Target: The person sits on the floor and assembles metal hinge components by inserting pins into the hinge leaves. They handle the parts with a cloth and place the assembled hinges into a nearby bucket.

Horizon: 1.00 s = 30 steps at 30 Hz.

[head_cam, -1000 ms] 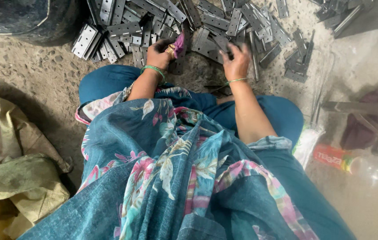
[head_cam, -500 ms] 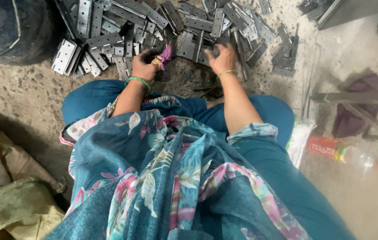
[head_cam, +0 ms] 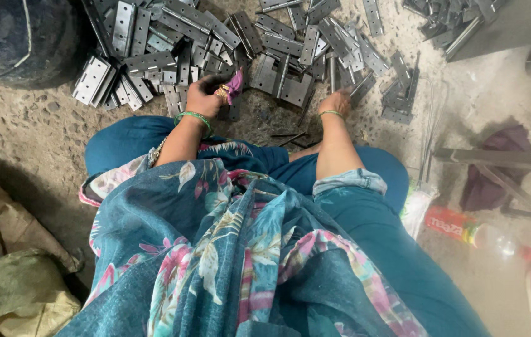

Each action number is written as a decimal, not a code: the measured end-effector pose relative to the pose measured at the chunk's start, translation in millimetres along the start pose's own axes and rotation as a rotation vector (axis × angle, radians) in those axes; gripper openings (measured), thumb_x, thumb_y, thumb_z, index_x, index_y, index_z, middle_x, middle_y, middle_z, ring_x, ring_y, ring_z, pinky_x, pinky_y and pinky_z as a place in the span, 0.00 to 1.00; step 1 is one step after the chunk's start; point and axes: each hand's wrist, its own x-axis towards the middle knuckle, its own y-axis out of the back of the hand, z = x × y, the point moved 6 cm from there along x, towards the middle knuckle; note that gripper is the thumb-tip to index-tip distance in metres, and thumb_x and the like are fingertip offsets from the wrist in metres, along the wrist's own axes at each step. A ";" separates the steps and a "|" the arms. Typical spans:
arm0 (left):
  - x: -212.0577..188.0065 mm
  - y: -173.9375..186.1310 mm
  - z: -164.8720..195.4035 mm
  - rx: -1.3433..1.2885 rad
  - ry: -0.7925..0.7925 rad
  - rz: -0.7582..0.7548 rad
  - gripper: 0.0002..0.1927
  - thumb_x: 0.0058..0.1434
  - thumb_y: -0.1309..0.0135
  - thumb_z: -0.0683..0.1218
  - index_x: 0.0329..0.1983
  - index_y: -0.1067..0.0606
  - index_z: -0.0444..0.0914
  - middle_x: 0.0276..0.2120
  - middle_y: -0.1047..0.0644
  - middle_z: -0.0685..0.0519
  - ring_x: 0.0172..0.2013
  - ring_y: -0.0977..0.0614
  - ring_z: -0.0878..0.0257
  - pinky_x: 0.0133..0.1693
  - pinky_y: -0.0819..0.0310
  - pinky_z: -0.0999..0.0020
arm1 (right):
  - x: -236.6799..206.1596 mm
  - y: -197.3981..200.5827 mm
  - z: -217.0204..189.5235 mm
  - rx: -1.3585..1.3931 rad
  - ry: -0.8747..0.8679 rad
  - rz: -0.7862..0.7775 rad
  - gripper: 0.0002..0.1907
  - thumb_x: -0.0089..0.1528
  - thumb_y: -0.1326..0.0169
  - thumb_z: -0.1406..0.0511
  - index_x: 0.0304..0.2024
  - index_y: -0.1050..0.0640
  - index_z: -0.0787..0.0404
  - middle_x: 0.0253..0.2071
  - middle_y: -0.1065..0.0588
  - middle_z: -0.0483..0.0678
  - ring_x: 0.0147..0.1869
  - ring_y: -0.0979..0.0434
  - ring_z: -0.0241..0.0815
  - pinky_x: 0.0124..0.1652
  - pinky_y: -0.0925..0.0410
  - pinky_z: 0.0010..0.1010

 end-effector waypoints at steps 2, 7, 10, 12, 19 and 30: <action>0.3 -1.0 0.8 0.033 0.017 0.005 0.23 0.52 0.40 0.33 0.53 0.21 0.32 0.47 0.17 0.49 0.47 0.17 0.64 0.52 0.23 0.70 | -2.2 -1.7 -2.2 0.049 0.058 -0.019 0.34 0.57 0.42 0.67 0.63 0.36 0.72 0.55 0.28 0.68 0.55 0.24 0.67 0.51 0.29 0.50; -0.4 -5.9 9.7 0.036 0.004 -0.015 0.24 0.49 0.43 0.31 0.53 0.21 0.31 0.48 0.17 0.49 0.48 0.16 0.63 0.52 0.23 0.70 | -11.0 -0.6 7.1 0.324 -0.025 -0.048 0.14 0.66 0.44 0.64 0.47 0.18 0.68 0.44 0.21 0.64 0.52 0.19 0.61 0.51 0.27 0.44; -3.1 -7.1 15.2 0.018 0.018 -0.005 0.24 0.50 0.42 0.32 0.53 0.21 0.31 0.48 0.17 0.49 0.48 0.16 0.63 0.51 0.23 0.70 | -25.6 17.3 -4.0 0.481 0.220 0.033 0.14 0.66 0.42 0.61 0.47 0.19 0.64 0.32 0.21 0.60 0.38 0.18 0.57 0.42 0.28 0.45; -5.1 -7.4 20.3 0.022 -0.016 -0.002 0.21 0.53 0.41 0.33 0.53 0.21 0.31 0.48 0.17 0.48 0.48 0.16 0.63 0.52 0.22 0.70 | -42.6 50.4 -17.0 0.688 0.432 0.278 0.12 0.71 0.44 0.63 0.53 0.20 0.63 0.37 0.18 0.52 0.38 0.17 0.46 0.40 0.27 0.36; -5.7 -11.0 28.1 0.021 -0.053 -0.033 0.22 0.53 0.39 0.34 0.53 0.21 0.32 0.48 0.17 0.49 0.49 0.17 0.64 0.53 0.24 0.71 | -99.4 92.1 -39.3 0.955 0.902 0.511 0.34 0.72 0.55 0.75 0.78 0.44 0.49 0.51 0.24 0.56 0.47 0.24 0.51 0.41 0.27 0.26; -15.5 -3.5 27.5 -0.095 -0.050 0.024 0.21 0.53 0.38 0.34 0.52 0.20 0.32 0.48 0.17 0.49 0.48 0.16 0.64 0.52 0.23 0.71 | -85.7 -17.2 -43.7 0.304 0.563 -0.186 0.34 0.62 0.47 0.72 0.70 0.29 0.41 0.47 0.22 0.64 0.52 0.20 0.62 0.51 0.28 0.45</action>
